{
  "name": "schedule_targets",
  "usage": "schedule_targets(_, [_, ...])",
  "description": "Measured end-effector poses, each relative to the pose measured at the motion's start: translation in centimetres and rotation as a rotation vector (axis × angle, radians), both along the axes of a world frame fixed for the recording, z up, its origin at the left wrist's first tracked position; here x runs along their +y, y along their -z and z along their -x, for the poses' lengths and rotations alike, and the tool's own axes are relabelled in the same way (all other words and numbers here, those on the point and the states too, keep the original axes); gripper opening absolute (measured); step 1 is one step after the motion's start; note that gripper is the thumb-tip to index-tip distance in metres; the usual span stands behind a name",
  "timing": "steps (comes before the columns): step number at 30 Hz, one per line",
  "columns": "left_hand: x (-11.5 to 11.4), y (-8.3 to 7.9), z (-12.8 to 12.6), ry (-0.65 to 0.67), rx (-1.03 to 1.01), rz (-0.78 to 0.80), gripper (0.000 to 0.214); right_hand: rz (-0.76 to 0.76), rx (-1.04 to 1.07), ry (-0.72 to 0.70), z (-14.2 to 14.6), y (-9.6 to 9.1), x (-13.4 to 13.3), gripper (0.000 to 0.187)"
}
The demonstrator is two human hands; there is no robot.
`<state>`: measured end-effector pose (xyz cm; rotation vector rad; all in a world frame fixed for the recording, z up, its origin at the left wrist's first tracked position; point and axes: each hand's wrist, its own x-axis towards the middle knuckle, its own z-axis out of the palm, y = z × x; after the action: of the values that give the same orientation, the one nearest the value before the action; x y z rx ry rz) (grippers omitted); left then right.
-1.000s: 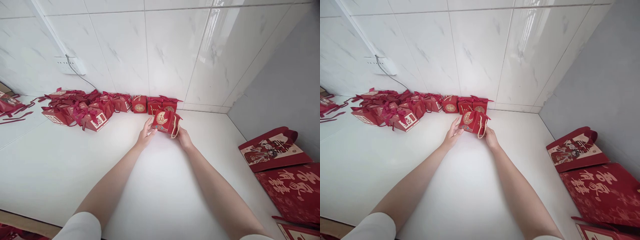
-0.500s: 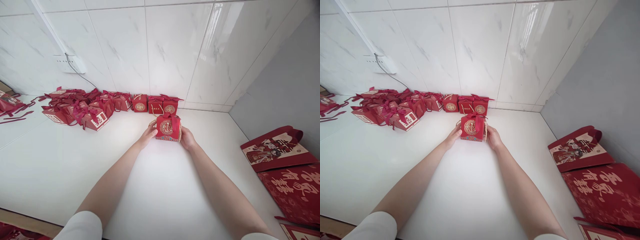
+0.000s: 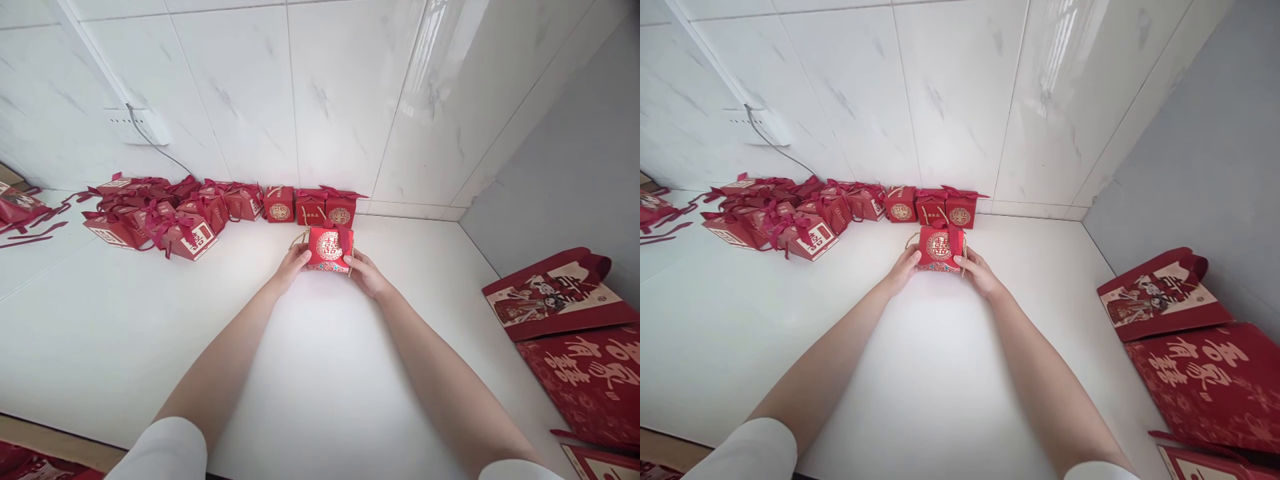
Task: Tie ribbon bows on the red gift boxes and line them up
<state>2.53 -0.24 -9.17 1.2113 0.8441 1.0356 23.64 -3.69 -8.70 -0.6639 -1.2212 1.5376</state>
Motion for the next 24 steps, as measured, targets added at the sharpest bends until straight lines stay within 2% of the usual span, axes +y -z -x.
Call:
schedule_targets(10, [0.2,0.3,0.0,0.026,0.014,-0.046,0.056,0.022,0.033,0.012,0.0,0.1,0.1,0.05])
schedule_targets(13, [0.5,0.5,0.7,0.093,-0.071,-0.031,0.055,0.104,0.119,0.037,-0.3,0.4,0.3,0.04])
schedule_targets(16, [0.5,0.4,1.2,0.192,-0.145,0.012,0.048,0.229,0.273,0.034,-0.8,0.6,0.8,0.042])
schedule_targets(20, [0.1,-0.1,1.2,0.262,-0.074,-0.026,0.036,0.313,0.384,0.041,-1.3,1.0,1.2,0.05])
schedule_targets(24, [-0.1,-0.3,1.0,0.246,-0.002,-0.037,0.034,0.343,0.41,0.102,-1.5,1.1,1.2,0.052])
